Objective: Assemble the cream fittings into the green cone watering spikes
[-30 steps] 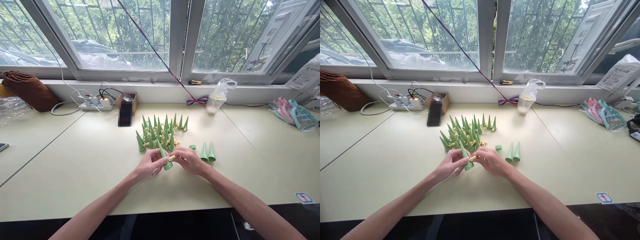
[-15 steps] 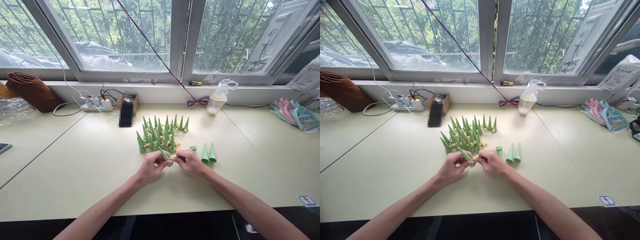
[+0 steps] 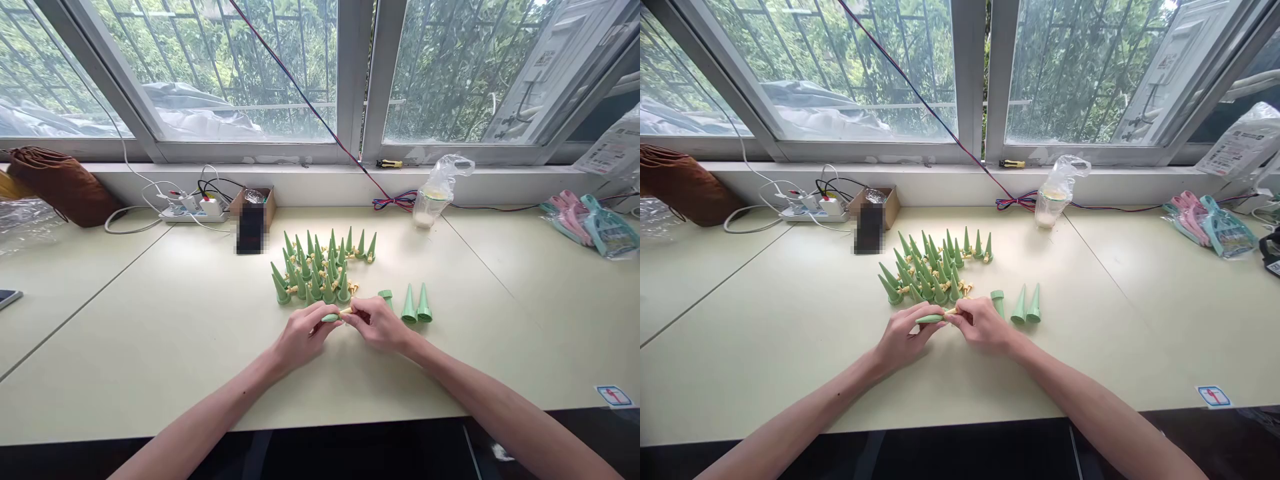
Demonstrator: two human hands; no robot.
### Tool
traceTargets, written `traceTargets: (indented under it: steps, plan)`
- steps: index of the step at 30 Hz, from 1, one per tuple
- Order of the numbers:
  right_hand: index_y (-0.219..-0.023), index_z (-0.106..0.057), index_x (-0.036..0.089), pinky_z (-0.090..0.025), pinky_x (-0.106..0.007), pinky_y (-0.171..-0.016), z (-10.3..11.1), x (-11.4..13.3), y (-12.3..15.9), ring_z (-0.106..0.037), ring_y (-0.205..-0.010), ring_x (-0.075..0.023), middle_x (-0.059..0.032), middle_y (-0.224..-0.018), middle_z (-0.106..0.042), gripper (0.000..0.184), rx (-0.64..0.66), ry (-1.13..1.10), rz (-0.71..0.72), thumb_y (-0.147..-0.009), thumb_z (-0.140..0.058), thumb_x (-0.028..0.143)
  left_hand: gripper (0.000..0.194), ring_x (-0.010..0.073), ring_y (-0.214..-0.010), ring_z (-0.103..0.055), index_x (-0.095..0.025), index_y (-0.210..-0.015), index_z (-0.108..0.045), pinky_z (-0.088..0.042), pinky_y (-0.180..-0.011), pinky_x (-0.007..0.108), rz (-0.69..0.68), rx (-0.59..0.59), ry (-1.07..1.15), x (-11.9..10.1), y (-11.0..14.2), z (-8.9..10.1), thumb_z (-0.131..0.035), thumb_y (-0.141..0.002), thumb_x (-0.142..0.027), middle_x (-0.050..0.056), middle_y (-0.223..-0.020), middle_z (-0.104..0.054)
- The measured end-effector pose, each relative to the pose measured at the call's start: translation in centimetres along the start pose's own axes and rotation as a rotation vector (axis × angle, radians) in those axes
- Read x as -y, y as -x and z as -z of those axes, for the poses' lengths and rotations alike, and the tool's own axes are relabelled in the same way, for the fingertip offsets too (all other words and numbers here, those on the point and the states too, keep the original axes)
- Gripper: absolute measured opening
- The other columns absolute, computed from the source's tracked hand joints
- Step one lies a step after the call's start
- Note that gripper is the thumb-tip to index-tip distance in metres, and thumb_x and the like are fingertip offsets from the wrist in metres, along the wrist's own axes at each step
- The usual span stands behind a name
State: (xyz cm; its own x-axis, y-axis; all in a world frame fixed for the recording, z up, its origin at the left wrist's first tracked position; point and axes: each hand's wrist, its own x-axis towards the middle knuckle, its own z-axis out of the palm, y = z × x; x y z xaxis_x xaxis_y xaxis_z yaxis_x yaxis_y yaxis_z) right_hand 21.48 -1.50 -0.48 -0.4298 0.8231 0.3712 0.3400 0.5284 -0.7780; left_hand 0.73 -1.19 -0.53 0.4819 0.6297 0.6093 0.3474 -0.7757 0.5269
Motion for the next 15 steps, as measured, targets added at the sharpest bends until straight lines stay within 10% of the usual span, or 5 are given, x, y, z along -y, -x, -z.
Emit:
traceTargets:
  steps: [6, 15]
  plan:
    - [-0.063, -0.034, 0.021, -0.025, -0.024, -0.046, -0.2, 0.3, -0.1, -0.028, -0.049, -0.0094, 0.0056, -0.054, -0.034, 0.045, -0.052, -0.027, -0.018, -0.099, -0.050, 0.043, 0.011, 0.0105, -0.059, -0.056, -0.020, -0.104, -0.066, -0.047, -0.053, 0.021, 0.016, -0.027, -0.031, -0.4, -0.1, 0.0, -0.060, -0.095, -0.020, 0.002, -0.076, -0.063]
    - [-0.067, -0.039, 0.022, -0.030, -0.025, -0.050, 0.3, 0.2, -0.1, -0.033, -0.052, -0.0115, 0.0034, -0.059, -0.041, 0.037, -0.223, 0.092, 0.106, -0.102, -0.047, 0.033, 0.024, 0.0124, -0.052, -0.064, -0.017, -0.101, -0.054, -0.050, -0.039, 0.021, 0.504, 0.007, 0.628, -2.1, -1.0, 0.3, -0.053, -0.098, -0.041, 0.002, -0.081, -0.064]
